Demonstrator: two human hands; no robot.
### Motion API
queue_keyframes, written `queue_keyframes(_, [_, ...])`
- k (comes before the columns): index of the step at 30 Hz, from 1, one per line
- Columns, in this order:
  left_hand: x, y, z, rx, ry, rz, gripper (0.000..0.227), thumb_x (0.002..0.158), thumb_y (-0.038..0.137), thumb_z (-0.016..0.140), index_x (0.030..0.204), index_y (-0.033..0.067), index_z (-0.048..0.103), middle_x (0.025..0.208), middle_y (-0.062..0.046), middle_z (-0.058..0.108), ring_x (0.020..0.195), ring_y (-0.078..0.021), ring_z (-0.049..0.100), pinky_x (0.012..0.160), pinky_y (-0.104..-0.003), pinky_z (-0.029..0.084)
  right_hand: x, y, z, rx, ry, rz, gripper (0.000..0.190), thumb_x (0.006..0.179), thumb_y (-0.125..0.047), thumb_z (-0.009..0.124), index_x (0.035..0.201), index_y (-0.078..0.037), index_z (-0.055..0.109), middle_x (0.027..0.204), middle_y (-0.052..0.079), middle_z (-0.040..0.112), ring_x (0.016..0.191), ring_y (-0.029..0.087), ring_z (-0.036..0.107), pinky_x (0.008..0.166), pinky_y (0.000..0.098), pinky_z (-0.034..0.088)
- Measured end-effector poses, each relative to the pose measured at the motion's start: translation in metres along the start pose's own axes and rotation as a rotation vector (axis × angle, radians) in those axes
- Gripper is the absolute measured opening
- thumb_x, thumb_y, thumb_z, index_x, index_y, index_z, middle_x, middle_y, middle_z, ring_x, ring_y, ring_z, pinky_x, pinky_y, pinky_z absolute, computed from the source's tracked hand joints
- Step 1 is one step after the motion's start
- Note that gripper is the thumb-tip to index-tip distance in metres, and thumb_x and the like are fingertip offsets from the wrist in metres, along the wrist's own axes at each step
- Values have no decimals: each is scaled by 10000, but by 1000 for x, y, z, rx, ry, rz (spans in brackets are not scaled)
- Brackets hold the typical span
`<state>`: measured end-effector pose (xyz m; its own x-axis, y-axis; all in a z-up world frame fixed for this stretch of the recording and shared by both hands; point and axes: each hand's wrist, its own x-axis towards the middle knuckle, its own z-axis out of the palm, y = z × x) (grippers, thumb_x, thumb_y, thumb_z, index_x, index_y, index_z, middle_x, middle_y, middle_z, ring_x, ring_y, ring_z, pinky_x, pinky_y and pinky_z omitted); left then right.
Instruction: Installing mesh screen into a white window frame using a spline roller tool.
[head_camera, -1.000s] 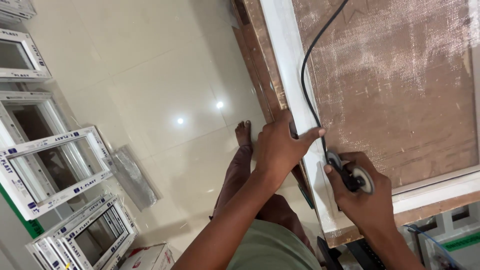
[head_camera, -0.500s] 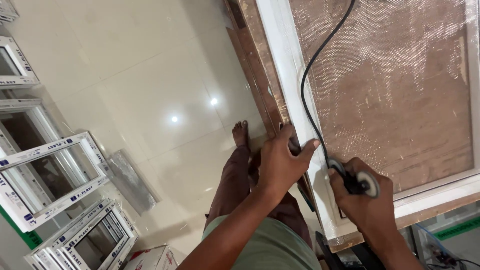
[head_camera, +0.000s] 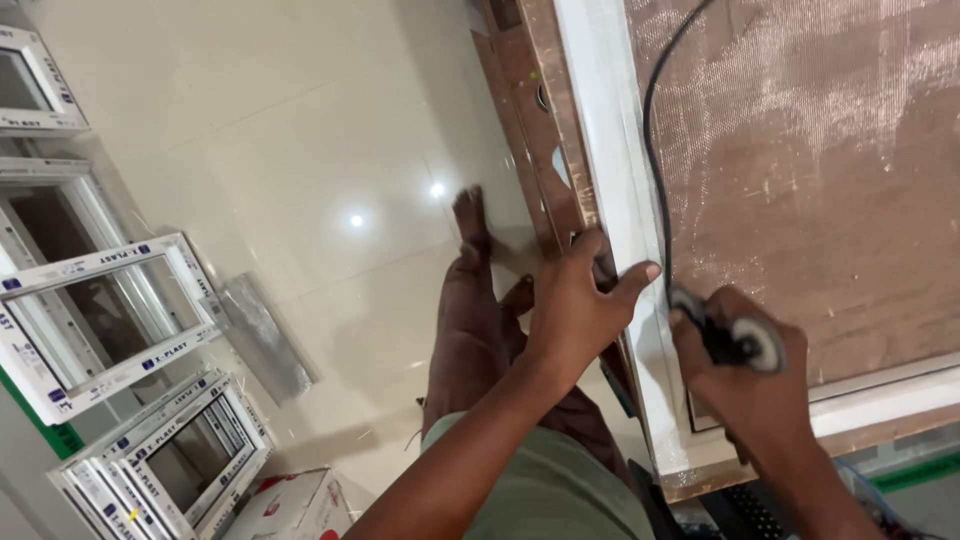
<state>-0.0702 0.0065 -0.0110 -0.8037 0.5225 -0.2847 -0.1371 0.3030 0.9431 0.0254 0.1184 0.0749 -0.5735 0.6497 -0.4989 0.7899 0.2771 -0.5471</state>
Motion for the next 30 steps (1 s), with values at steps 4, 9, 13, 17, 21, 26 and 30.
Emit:
queue_keyframes(4, [6, -1, -4, 113, -82, -90, 430, 930, 347, 793, 977, -50, 632, 582, -135, 507, 478, -154, 459, 469, -372, 385, 0, 0, 0, 34, -33, -15, 178, 884, -125, 717, 761, -43, 619, 552, 11, 511, 520, 50, 451, 448, 278, 356])
queue_keyframes(9, [4, 9, -6, 72, -105, -159, 443, 926, 320, 788, 1104, -60, 646, 555, -161, 550, 435, -201, 508, 431, -387, 374, 4, -6, -3, 12, -20, -67, 246, 924, -128, 719, 748, -18, 587, 579, 12, 486, 546, 54, 428, 473, 292, 339])
queue_keyframes(13, [0, 5, -5, 41, -23, -31, 421, 910, 301, 806, 1061, -57, 646, 594, -134, 571, 455, -170, 558, 449, -358, 420, 7, -1, 0, -110, 11, -69, 219, 868, -130, 746, 755, -22, 593, 532, 22, 502, 510, 58, 450, 459, 284, 374])
queue_keyframes(17, [4, 14, -8, 14, -47, -80, 351, 910, 287, 777, 1011, -31, 668, 576, -114, 594, 428, -164, 561, 442, -352, 425, 10, -12, -3, -47, -21, 6, 263, 909, -146, 736, 746, -24, 569, 536, 50, 476, 513, 69, 410, 452, 311, 337])
queue_keyframes(21, [8, 11, -10, 93, -57, -36, 333, 905, 302, 777, 975, -11, 686, 582, -93, 592, 461, -141, 568, 461, -326, 445, 11, -7, -3, -99, -47, 6, 260, 896, -151, 735, 722, -26, 588, 497, 54, 498, 464, 81, 427, 430, 323, 325])
queue_keyframes(26, [26, 21, -16, 265, -135, -196, 498, 916, 417, 808, 782, -39, 656, 504, -124, 526, 419, -182, 495, 428, -372, 393, 11, -8, -3, -66, -74, 54, 242, 896, -141, 732, 739, -32, 584, 500, 39, 494, 457, 72, 433, 417, 319, 329])
queue_keyframes(30, [17, 12, -10, 28, 3, -61, 336, 937, 328, 754, 960, -2, 695, 585, -90, 589, 449, -153, 548, 454, -340, 431, 15, -17, 2, -76, 14, -38, 199, 883, -123, 742, 789, -33, 591, 535, 18, 511, 513, 46, 446, 447, 285, 356])
